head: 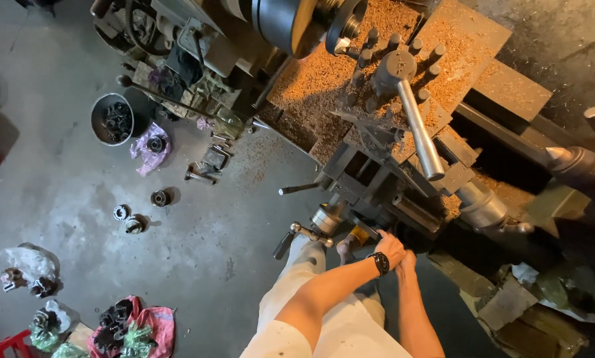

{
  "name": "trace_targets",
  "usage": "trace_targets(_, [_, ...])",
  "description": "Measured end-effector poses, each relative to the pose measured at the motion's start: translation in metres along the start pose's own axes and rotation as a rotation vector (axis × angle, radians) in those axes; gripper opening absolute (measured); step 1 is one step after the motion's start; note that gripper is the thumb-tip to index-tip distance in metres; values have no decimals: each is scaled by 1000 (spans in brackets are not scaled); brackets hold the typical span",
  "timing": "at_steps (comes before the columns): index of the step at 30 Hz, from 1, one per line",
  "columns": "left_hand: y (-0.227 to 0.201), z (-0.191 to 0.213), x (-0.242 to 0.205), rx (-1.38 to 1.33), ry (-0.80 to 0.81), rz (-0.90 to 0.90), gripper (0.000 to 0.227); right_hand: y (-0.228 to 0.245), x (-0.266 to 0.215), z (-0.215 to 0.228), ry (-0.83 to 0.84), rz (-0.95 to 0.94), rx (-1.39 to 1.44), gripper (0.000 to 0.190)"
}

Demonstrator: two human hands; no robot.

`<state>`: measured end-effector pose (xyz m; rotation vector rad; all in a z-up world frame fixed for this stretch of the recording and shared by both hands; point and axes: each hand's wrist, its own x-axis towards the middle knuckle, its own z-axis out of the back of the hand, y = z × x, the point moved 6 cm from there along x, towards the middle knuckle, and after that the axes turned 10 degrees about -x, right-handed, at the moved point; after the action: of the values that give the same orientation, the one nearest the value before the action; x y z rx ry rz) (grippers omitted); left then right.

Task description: The person operates a metal lathe in a workshop, using a wrench to tighten the chuck and adjusting the tool post with a handwheel. They also use a caliper to measure the rotating metal workpiece and make further adjustments to the machine's controls.

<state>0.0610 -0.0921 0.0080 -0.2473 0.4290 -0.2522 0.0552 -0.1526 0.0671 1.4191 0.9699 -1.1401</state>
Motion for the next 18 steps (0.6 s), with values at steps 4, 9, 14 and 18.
trace_targets(4, [-1,9,-5,-33,-75,-28,26,-10,42,-17,45,-31,58,21])
trace_targets(9, [3,39,-27,-74,-366,-77,17,-34,103,-4,105,-68,123,17])
trace_targets(14, [7,80,-62,-239,-555,-238,23,-55,154,7,169,-110,180,14])
trace_targets(18, [24,118,-104,-454,-485,-232,29,-75,207,29,217,-141,216,14])
